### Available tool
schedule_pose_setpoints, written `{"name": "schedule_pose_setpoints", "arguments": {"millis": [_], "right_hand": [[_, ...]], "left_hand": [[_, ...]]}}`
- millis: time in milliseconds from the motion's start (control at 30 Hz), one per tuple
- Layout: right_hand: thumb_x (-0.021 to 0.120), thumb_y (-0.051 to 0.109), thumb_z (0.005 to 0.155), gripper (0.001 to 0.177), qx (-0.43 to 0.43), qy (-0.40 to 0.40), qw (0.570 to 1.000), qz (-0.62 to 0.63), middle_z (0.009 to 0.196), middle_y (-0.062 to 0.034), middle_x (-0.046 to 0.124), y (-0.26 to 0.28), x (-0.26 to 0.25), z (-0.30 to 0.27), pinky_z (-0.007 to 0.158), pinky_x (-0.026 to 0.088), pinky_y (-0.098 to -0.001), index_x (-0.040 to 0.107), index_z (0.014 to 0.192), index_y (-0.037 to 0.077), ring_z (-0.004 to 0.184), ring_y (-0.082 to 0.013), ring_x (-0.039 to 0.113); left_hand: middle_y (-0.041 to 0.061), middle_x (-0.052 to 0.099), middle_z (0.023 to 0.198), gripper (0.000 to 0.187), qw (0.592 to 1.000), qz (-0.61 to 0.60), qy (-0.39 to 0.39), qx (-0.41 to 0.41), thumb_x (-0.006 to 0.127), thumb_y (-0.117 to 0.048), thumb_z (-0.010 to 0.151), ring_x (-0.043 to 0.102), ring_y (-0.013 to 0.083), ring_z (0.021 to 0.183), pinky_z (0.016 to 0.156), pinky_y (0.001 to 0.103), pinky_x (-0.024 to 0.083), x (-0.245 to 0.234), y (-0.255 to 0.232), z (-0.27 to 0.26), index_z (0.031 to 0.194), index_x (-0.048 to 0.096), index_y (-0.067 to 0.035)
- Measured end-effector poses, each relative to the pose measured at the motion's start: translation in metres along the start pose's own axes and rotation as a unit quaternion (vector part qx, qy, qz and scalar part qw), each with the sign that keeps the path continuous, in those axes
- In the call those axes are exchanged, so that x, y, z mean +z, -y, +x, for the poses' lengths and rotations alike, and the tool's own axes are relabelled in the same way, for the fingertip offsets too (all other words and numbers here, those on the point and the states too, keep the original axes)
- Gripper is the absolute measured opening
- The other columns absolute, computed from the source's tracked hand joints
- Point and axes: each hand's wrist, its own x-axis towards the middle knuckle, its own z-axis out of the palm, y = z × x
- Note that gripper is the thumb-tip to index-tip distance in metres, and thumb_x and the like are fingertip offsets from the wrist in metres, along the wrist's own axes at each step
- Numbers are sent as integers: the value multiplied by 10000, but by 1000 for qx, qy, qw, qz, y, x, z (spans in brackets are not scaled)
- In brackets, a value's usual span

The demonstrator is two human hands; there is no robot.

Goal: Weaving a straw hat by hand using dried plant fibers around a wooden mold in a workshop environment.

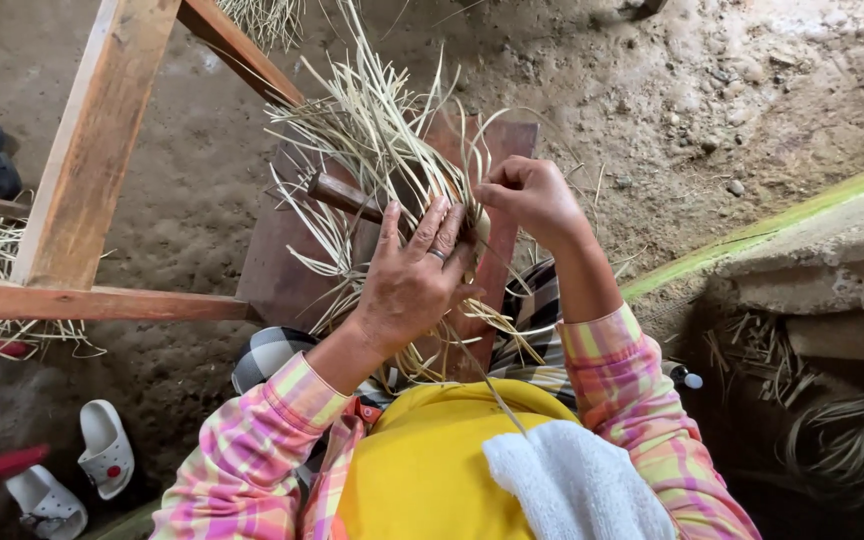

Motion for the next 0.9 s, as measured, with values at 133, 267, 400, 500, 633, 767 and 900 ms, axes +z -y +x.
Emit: {"name": "schedule_pose_setpoints", "arguments": {"millis": [133,267,400,500,633,767,900], "right_hand": [[742,97,789,58,56,49,989,131,674,92,514,55,-4,-18,548,373,-184,689,794,76,638,-29,506],[824,76,784,81,-101,139,982,85,738,-11,537,136,-7,-32,623,464,-253,765,835,58,676,-88,543],[792,26,855,66,-294,146,943,54,796,-59,581,199,-4,-52,710,533,-293,747,880,67,722,-176,605],[781,19,894,113,-302,77,946,84,912,-103,637,178,-17,-50,769,537,-319,759,1004,38,815,-202,634],[765,-33,845,185,-208,10,978,4,928,-131,655,72,-22,-37,728,536,-364,759,1022,23,761,-195,620],[778,16,805,146,-131,1,990,-47,895,-108,656,1,8,-39,714,524,-384,754,941,63,763,-240,644],[757,51,822,116,-136,2,989,-53,870,-53,608,-38,23,-29,706,493,-327,723,913,114,762,-177,598]], "left_hand": [[218,595,1410,494,997,-61,33,-17,724,-459,870,441,371,1421,1126,726,289,-17,-15,6,1228,688,-120],[207,621,916,160,990,-103,-65,69,689,-64,836,595,385,1003,860,564,504,-30,-48,20,981,720,-4],[127,547,807,75,997,-33,15,-61,632,-2,846,549,283,836,763,414,451,-11,-72,45,901,684,-8],[-10,513,770,213,945,82,129,-290,585,-57,950,492,78,803,829,205,381,4,-71,71,755,669,-65],[75,446,516,61,994,68,-14,-89,598,-8,605,442,270,530,527,425,296,-3,-20,57,596,597,-68],[137,509,595,28,999,10,-25,-38,636,-32,667,478,317,588,570,450,305,2,-14,52,673,664,-28],[151,493,569,40,997,-3,-72,-21,627,-29,579,452,327,564,578,455,305,6,-8,52,610,641,-50]]}}
